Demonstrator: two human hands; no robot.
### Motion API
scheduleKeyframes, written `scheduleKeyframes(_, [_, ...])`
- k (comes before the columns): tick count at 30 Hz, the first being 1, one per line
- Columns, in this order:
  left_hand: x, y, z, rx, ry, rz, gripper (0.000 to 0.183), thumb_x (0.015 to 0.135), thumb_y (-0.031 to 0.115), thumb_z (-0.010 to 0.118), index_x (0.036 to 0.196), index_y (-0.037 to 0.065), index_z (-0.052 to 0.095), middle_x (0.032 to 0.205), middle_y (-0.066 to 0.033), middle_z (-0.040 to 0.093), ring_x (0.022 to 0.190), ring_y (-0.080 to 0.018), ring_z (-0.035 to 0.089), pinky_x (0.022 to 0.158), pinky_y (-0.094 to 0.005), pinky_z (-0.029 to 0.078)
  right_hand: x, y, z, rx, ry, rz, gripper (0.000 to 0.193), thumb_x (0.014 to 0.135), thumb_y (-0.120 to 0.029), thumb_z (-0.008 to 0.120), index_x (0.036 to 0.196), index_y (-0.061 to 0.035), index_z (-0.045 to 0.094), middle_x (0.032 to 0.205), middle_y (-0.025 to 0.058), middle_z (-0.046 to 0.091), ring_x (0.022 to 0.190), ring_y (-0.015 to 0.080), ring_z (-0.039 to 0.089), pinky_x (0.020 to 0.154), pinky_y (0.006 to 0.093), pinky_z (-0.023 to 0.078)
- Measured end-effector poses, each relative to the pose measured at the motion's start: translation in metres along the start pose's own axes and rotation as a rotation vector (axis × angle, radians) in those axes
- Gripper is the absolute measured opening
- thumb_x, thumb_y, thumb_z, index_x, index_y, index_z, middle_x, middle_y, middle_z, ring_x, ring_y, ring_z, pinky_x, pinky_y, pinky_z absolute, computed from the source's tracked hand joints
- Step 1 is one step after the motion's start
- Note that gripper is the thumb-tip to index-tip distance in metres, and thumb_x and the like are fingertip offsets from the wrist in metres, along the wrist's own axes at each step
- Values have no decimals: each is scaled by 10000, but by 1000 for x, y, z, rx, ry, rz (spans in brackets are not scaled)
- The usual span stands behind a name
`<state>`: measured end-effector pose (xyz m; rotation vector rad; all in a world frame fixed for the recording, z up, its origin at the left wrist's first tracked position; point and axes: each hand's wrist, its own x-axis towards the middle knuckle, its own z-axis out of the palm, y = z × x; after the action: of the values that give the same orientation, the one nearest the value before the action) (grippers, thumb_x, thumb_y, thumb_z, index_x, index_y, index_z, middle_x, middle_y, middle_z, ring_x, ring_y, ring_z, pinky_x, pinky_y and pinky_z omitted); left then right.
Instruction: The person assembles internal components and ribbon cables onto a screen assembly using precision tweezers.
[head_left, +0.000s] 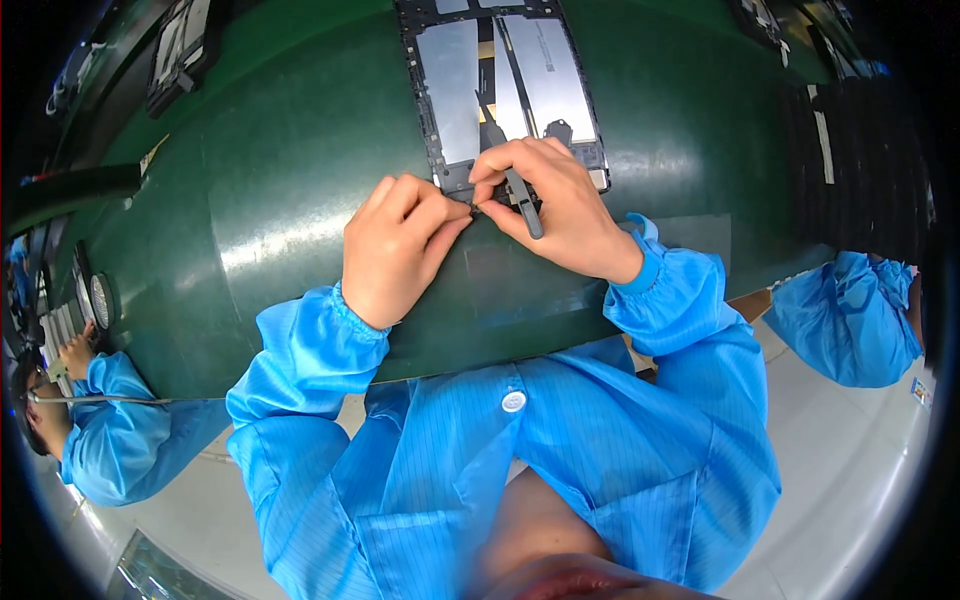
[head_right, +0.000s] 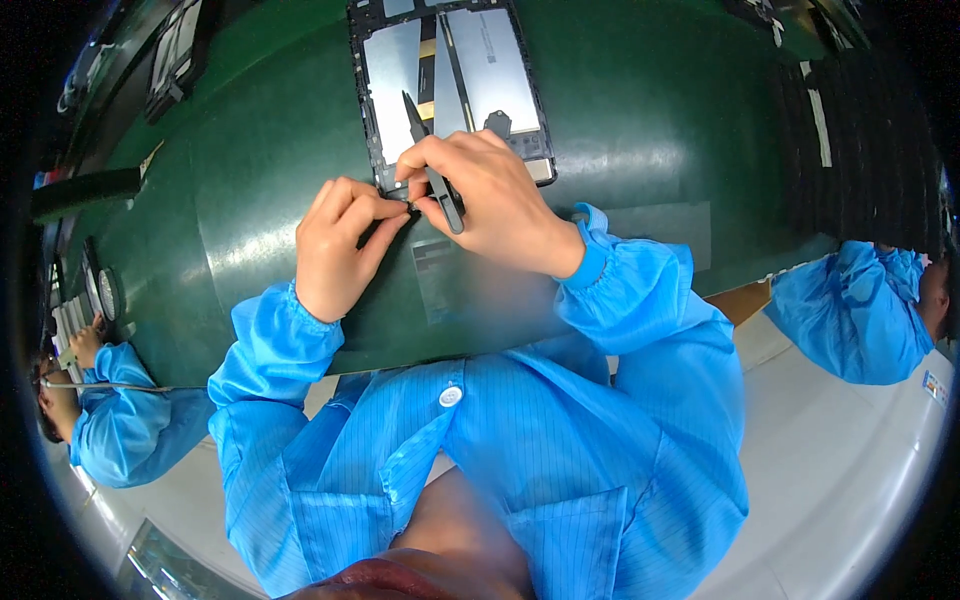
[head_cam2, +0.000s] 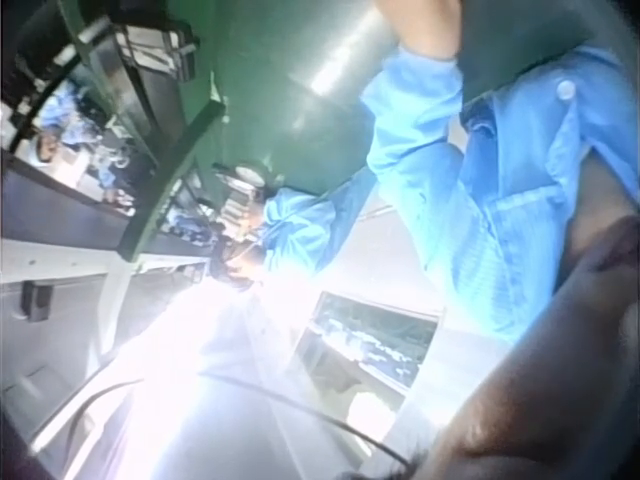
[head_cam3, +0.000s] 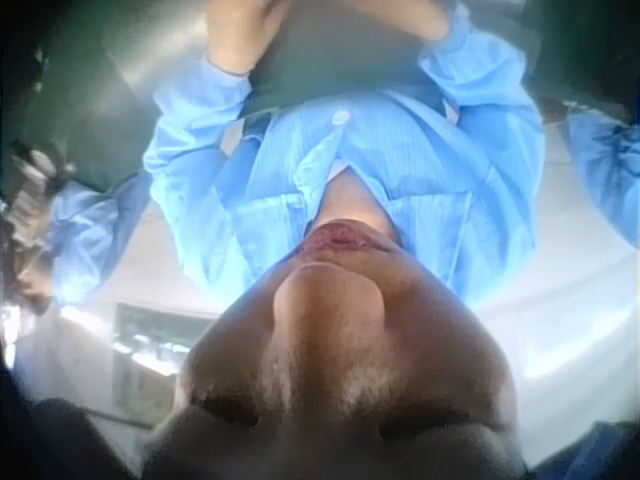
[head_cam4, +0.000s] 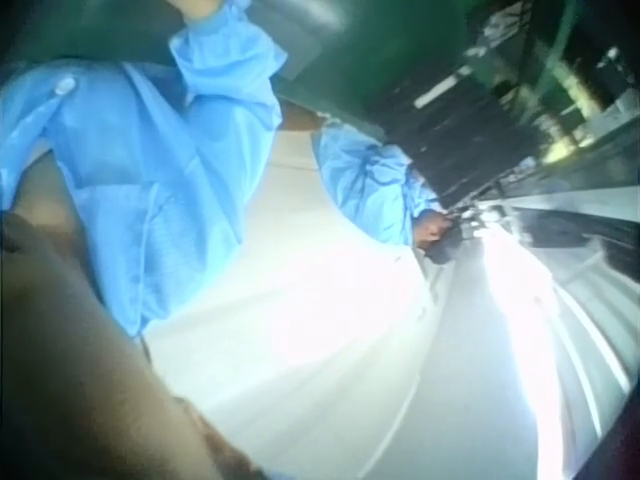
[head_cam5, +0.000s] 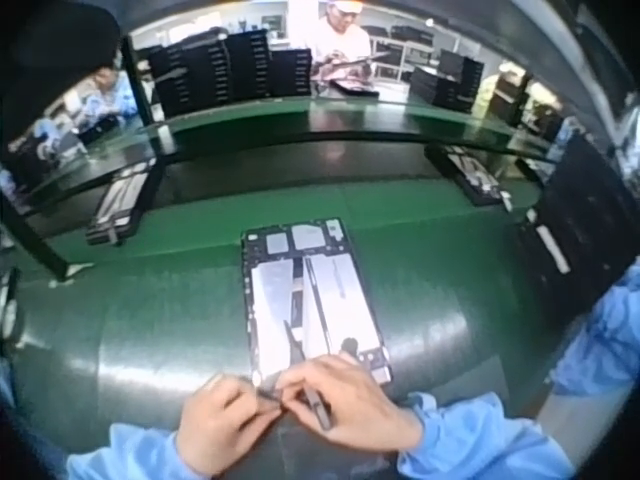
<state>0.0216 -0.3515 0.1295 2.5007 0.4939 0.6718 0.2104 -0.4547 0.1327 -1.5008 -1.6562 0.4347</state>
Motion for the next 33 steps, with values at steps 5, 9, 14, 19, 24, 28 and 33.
scheduleKeyframes(5, [-9, -4, -10, 280, 0, 177, 284, 721, 114, 731, 1000, 167, 738, 918, 8, 607, 812, -192, 581, 677, -336, 490, 6, -2, 5, 6, 15, -6, 387, 786, 16, 766, 1118, -107, 608, 916, 9, 692, 902, 214, 652, 821, 371, 434])
scheduleKeyframes(9, [-14, -20, -16, 254, 19, 229, 470, 704, 138, 682, 1165, 208, 740, 1023, 18, 631, 887, -179, 593, 709, -319, 491, 10, -2, 10, 7, 31, -7, 373, 793, 8, 771, 1111, -108, 615, 908, 4, 690, 889, 211, 649, 810, 370, 430])
scheduleKeyframes(14, [-15, -28, -23, 362, -37, 329, 502, 726, 152, 655, 1218, 222, 728, 1106, 8, 643, 926, -178, 605, 733, -310, 494, 14, -2, 12, 55, 32, 21, 348, 804, -2, 772, 1102, -104, 623, 896, 3, 698, 900, 208, 660, 810, 365, 433])
scheduleKeyframes(19, [-15, -32, -27, 345, -50, 322, 497, 740, 143, 671, 1225, 235, 726, 1117, 6, 643, 945, -178, 612, 737, -310, 494, 17, -2, 13, 63, 22, 47, 356, 805, -9, 774, 1114, -103, 625, 897, 7, 702, 905, 211, 664, 818, 367, 440])
scheduleKeyframes(24, [-11, -30, -27, 395, -71, 361, 502, 778, 102, 709, 1259, 247, 709, 1120, -5, 635, 942, -181, 612, 732, -313, 489, 18, 0, 16, 18, 50, 6, 360, 803, -9, 773, 1118, -96, 623, 897, 10, 702, 886, 224, 664, 829, 374, 450])
scheduleKeyframes(28, [-12, -29, -29, 367, -103, 321, 520, 772, 103, 688, 1273, 241, 697, 1137, -17, 622, 956, -192, 615, 754, -318, 502, 18, -1, 14, 33, 8, 46, 323, 805, -24, 782, 1091, -97, 651, 893, 12, 701, 871, 227, 660, 859, 405, 464])
scheduleKeyframes(33, [-10, -27, -28, 249, -132, 209, 499, 757, 117, 646, 1246, 209, 691, 1162, -49, 597, 1012, -234, 615, 819, -359, 530, 15, 2, -1, -145, -1, -57, 304, 809, -51, 799, 1088, -103, 691, 871, 26, 702, 848, 234, 650, 945, 429, 467])
